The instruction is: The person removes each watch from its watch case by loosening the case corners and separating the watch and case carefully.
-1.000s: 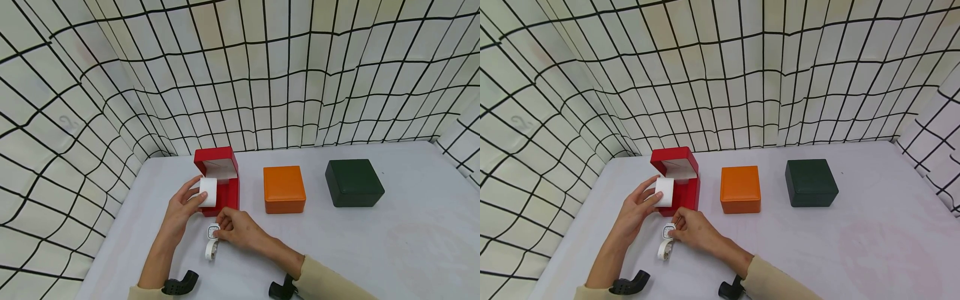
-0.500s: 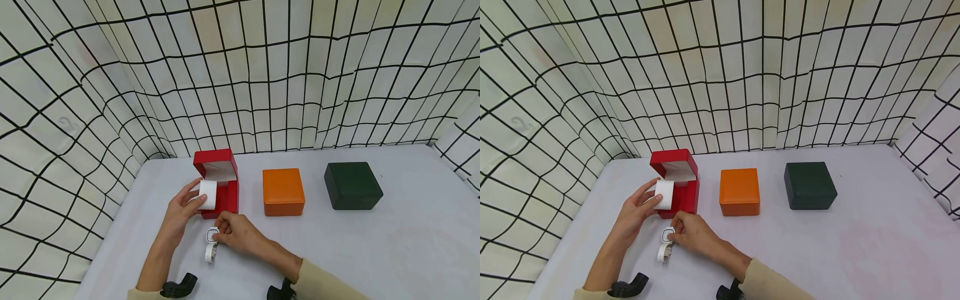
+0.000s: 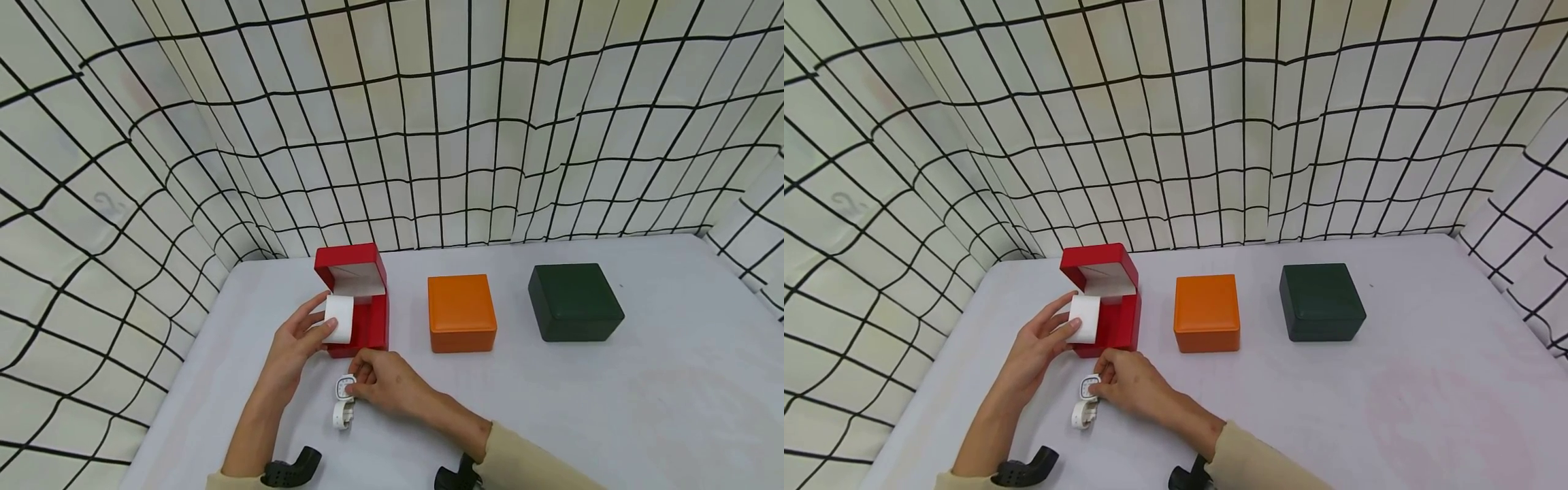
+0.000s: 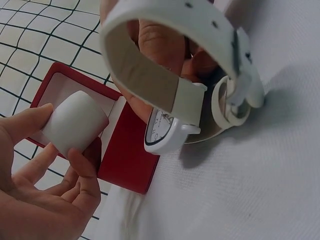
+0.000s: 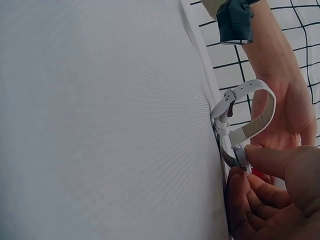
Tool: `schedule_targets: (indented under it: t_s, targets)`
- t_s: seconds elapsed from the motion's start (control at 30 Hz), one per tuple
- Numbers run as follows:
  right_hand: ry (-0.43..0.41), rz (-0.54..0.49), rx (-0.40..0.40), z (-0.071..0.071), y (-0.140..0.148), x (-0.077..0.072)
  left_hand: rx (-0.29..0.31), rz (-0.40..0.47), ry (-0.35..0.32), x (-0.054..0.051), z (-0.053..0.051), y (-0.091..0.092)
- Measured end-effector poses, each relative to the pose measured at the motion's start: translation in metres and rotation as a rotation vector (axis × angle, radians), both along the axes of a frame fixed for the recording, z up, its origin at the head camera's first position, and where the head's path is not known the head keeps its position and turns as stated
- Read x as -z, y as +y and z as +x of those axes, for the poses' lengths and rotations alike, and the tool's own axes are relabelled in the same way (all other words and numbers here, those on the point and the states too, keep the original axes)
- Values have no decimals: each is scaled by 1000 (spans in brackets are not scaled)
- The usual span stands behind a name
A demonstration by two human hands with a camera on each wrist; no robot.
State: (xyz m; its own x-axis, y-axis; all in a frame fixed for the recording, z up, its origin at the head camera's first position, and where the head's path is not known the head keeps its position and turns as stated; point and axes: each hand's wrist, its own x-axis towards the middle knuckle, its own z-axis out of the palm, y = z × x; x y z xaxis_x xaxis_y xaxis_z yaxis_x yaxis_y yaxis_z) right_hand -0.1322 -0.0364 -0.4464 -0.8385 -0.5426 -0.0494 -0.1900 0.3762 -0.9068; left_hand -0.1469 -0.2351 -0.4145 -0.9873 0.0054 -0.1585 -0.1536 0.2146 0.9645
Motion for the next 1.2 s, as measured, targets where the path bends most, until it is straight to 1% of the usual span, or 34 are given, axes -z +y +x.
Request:
schedule_targets:
  t_s: [0.2,0.37,0.6,0.7,1.03,1.2]
  targets:
    - [-1,11,-5,0,-1,-1,3,1,0,0,1,-1]
    - [17,32,-4,-1,-1,-2,2,-6,3,0,0,0]
    - [32,37,-1,1,1,0,-4,-2,-24,0,1,1]
    - [37,33,3,1,1,-1,-3,-1,-18,0,1,1]
    - [49,47,-1,0,3,-6,-2,-2,-12,0,0,1]
    - [51,37,9,-1,5,-8,-14,1,-14,-2,1,1]
